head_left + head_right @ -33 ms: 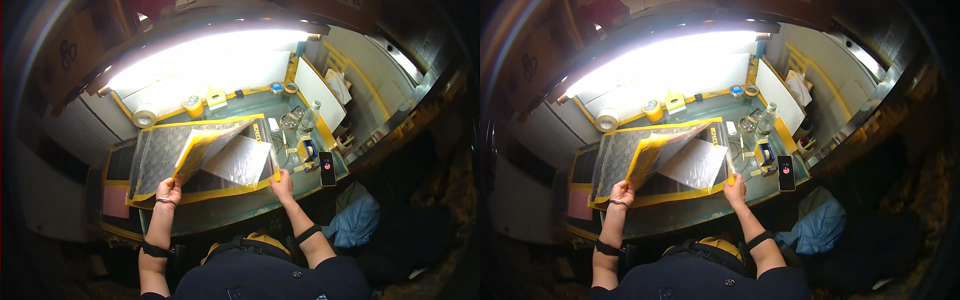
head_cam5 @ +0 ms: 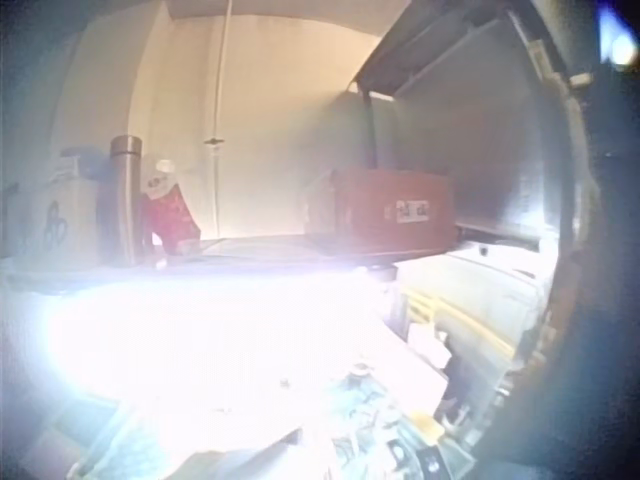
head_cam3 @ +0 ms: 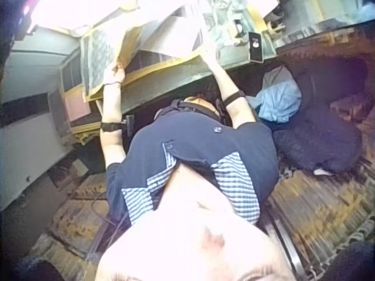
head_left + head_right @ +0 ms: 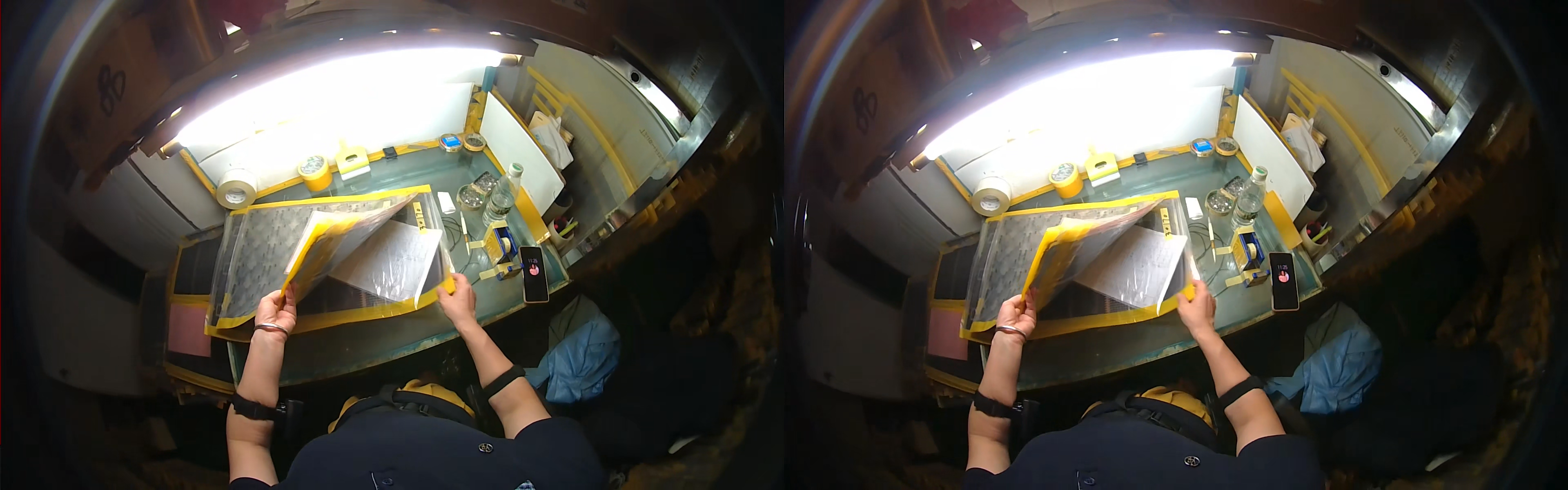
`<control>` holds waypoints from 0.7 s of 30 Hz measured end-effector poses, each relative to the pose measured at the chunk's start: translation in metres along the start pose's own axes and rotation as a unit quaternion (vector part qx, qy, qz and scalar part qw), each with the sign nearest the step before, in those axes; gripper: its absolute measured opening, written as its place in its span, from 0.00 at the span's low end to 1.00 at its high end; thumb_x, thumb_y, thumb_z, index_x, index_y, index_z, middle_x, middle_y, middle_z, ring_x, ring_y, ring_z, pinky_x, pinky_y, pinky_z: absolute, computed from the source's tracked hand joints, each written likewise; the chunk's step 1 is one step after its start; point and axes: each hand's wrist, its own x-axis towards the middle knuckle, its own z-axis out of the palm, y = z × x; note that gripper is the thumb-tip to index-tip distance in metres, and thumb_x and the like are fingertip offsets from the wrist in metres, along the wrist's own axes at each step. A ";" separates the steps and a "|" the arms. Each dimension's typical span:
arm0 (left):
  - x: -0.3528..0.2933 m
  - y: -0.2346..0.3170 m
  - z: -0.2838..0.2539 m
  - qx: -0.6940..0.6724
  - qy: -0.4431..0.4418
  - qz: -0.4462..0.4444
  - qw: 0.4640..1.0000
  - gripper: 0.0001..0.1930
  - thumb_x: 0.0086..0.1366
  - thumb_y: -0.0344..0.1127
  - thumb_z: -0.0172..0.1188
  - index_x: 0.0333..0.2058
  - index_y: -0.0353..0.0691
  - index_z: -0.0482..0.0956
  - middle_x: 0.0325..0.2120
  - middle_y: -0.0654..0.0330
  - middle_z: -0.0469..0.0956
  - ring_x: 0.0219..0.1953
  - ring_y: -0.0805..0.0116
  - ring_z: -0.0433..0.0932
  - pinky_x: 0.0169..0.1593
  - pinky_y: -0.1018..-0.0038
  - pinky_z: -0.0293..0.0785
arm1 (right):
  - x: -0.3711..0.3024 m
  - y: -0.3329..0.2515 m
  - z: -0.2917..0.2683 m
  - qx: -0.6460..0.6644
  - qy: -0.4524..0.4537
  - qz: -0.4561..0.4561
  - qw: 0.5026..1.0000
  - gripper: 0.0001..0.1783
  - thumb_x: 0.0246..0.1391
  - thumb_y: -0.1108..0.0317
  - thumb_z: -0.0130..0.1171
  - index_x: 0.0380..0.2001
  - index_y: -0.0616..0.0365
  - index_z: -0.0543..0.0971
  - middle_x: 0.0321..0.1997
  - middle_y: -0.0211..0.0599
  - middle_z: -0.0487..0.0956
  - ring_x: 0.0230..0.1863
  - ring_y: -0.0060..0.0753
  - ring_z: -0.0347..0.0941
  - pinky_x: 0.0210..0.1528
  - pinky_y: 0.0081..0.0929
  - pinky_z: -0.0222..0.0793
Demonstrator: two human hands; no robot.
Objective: Inspecting and sorting stamped metal sheets into plastic protective sleeves at a workstation.
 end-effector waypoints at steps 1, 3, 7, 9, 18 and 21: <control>0.000 0.001 -0.003 0.000 -0.003 -0.002 1.000 0.09 0.49 0.16 0.47 0.32 0.22 0.68 0.31 0.48 0.72 0.33 0.59 0.75 0.33 0.80 0.78 | -0.001 -0.023 -0.003 0.019 -0.031 -0.089 0.995 0.18 0.41 0.70 0.58 0.37 0.63 0.68 0.23 0.36 0.75 0.21 0.23 0.73 0.21 0.19 0.67; 0.001 0.003 -0.004 0.003 0.001 0.004 1.000 0.09 0.49 0.16 0.47 0.32 0.22 0.68 0.31 0.48 0.72 0.33 0.58 0.75 0.33 0.81 0.78 | -0.011 -0.068 -0.013 0.037 -0.059 -0.177 0.982 0.15 0.42 0.70 0.57 0.35 0.63 0.69 0.21 0.34 0.74 0.21 0.20 0.71 0.21 0.18 0.66; 0.000 0.013 -0.010 -0.010 -0.004 0.000 1.000 0.10 0.49 0.16 0.47 0.32 0.22 0.68 0.31 0.47 0.72 0.33 0.59 0.75 0.32 0.81 0.78 | -0.044 -0.125 -0.024 0.155 -0.314 -0.167 0.922 0.14 0.39 0.67 0.58 0.31 0.63 0.70 0.23 0.44 0.73 0.24 0.33 0.70 0.28 0.24 0.65; 0.001 0.017 -0.011 -0.014 -0.003 -0.007 1.000 0.09 0.49 0.16 0.47 0.32 0.22 0.68 0.31 0.47 0.72 0.33 0.59 0.75 0.31 0.82 0.78 | -0.054 -0.118 -0.014 0.144 -0.348 -0.190 0.907 0.17 0.37 0.65 0.58 0.31 0.63 0.69 0.22 0.43 0.71 0.23 0.31 0.69 0.27 0.24 0.65; -0.014 0.005 -0.020 -0.013 0.009 -0.004 1.000 0.08 0.49 0.17 0.47 0.31 0.22 0.68 0.31 0.47 0.72 0.32 0.61 0.75 0.30 0.82 0.78 | -0.008 -0.037 0.012 0.044 -0.276 0.131 0.951 0.16 0.26 0.64 0.61 0.20 0.67 0.75 0.19 0.42 0.75 0.23 0.35 0.71 0.26 0.27 0.66; -0.018 -0.011 -0.021 0.013 0.020 -0.015 1.000 0.07 0.50 0.19 0.48 0.30 0.24 0.66 0.29 0.45 0.71 0.27 0.63 0.75 0.28 0.83 0.77 | 0.026 -0.017 0.015 -0.164 -0.102 0.028 0.981 0.19 0.25 0.60 0.59 0.27 0.58 0.77 0.47 0.58 0.63 0.54 0.49 0.52 0.55 0.37 0.48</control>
